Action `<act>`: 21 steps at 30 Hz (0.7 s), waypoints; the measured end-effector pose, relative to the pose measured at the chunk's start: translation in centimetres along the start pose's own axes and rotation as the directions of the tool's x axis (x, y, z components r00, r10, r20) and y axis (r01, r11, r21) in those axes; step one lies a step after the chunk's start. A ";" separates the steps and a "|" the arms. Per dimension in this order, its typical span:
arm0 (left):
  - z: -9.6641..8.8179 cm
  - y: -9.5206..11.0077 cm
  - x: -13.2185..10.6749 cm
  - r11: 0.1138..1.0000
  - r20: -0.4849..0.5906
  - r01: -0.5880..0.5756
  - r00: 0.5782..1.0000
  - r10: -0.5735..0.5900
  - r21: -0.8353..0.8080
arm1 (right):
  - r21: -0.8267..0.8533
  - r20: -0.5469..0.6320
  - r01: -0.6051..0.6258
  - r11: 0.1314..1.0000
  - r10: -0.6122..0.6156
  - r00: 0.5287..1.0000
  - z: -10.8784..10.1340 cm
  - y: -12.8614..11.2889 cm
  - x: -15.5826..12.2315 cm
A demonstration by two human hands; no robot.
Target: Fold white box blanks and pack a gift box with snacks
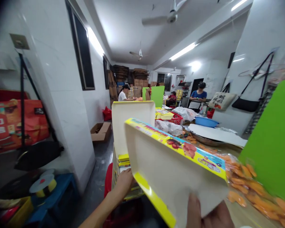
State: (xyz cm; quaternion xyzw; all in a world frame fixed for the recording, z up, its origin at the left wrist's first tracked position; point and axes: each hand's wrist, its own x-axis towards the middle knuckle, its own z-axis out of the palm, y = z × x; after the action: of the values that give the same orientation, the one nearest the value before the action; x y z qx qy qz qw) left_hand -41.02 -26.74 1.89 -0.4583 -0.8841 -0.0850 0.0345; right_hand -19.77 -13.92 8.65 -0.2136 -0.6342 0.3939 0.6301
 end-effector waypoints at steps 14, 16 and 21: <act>0.8 -0.1 0.4 0.999 0.006 -0.011 1.000 0.011 0.030 | 0.205 -0.091 0.260 0.944 -0.246 0.965 19.8 1.5 11.2; 0.9 -0.1 0.4 0.999 0.012 -0.007 1.000 0.006 0.051 | 0.166 -0.030 0.270 0.949 -0.269 0.963 20.7 3.1 11.2; 0.9 0.0 -0.1 0.995 -0.165 0.026 0.986 -0.010 0.094 | -0.100 0.152 0.379 0.920 -0.362 0.919 21.2 6.9 10.0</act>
State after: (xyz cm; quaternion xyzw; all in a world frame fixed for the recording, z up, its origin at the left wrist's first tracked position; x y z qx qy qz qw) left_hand -40.91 -26.65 0.96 -0.4397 -0.8853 -0.0801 0.1284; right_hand -43.01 -7.00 11.86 -0.1031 -0.7269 0.2389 0.6355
